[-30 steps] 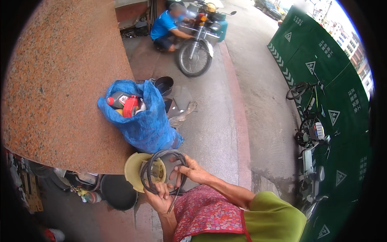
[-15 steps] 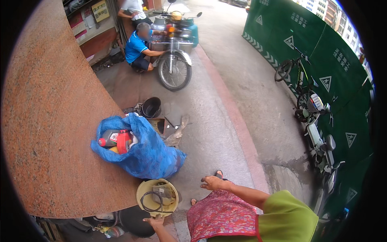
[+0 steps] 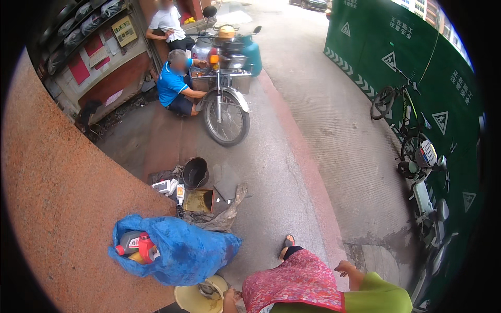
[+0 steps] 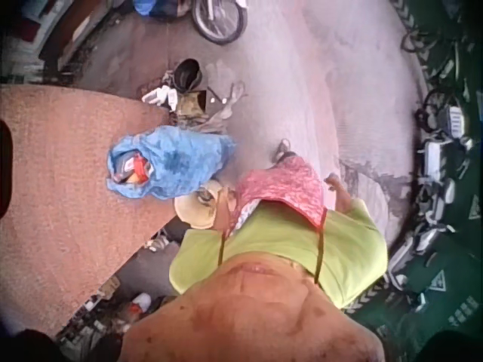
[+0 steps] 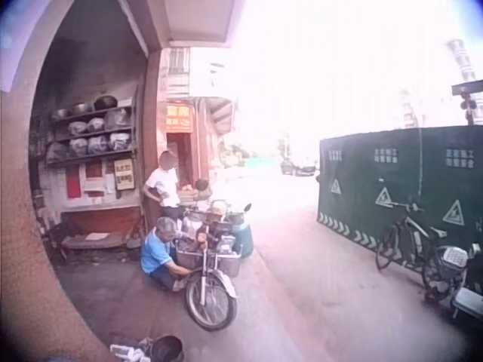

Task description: The person retrieves a packaged inner tube from a shelf, removes it from the plastic bag, and carries it outside to a red motorcycle. The person hands the inner tube to a man working on the motorcycle's front wheel.

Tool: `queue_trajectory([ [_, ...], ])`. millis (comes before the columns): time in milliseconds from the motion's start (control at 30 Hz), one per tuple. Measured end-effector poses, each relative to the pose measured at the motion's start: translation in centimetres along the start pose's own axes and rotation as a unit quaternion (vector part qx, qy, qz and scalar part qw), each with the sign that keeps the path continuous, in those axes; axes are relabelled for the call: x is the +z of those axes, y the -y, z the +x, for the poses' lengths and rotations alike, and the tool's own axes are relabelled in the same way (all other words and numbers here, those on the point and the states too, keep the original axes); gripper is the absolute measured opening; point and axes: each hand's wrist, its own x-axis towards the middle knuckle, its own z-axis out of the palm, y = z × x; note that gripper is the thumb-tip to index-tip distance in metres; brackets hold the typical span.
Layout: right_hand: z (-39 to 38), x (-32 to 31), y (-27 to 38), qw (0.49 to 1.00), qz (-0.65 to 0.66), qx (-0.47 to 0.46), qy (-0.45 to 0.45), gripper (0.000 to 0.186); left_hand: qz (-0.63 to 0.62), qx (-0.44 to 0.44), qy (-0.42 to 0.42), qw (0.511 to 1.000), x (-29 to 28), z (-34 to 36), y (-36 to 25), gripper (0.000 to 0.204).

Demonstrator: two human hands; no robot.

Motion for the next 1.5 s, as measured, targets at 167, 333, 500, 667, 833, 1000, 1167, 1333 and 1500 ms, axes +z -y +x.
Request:
queue_trajectory([
  [167, 8.9, -11.7, 12.8, 0.983, -0.097, -0.116, -0.107, 0.035, 0.105, 0.140, 0.047, 0.983, 14.5, -3.6, -11.0, 0.033],
  [333, 8.4, -23.8, 34.0, 0.971, -0.045, -0.215, -0.093, 0.037, 0.095, 0.189, 0.085, 0.974, 24.8, -7.1, -22.1, 0.034],
  [500, 13.3, -30.7, 47.7, 0.889, -0.070, -0.414, -0.181, 0.035, 0.260, 0.143, 0.027, 0.955, 31.6, -2.9, -29.9, 0.030],
  [667, 14.7, -40.0, 53.5, 0.937, -0.044, -0.315, -0.146, 0.035, 0.308, 0.100, 0.016, 0.946, 40.1, 1.0, -42.3, 0.030],
  [833, 21.7, -46.1, 49.3, 0.967, 0.082, -0.171, -0.167, 0.034, 0.386, 0.261, 0.054, 0.883, 55.2, -1.3, -60.5, 0.040],
  [1000, 22.1, -50.0, 49.1, 0.986, 0.147, -0.027, -0.073, 0.026, 0.479, 0.447, 0.077, 0.752, 70.8, -8.5, -77.6, 0.041],
  [1167, 28.2, -55.8, 50.8, 0.990, 0.096, 0.074, 0.071, 0.029, 0.418, 0.489, 0.122, 0.756, 80.2, -8.2, -85.2, 0.041],
  [1333, 35.2, -71.7, 65.3, 0.995, 0.102, 0.001, 0.010, 0.020, 0.488, 0.359, 0.056, 0.794, 81.3, -1.9, -85.4, 0.046],
  [1500, 33.2, -90.1, 95.3, 0.928, 0.189, -0.279, -0.159, 0.024, 0.398, 0.195, -0.027, 0.896, 79.2, 1.1, -84.7, 0.042],
])
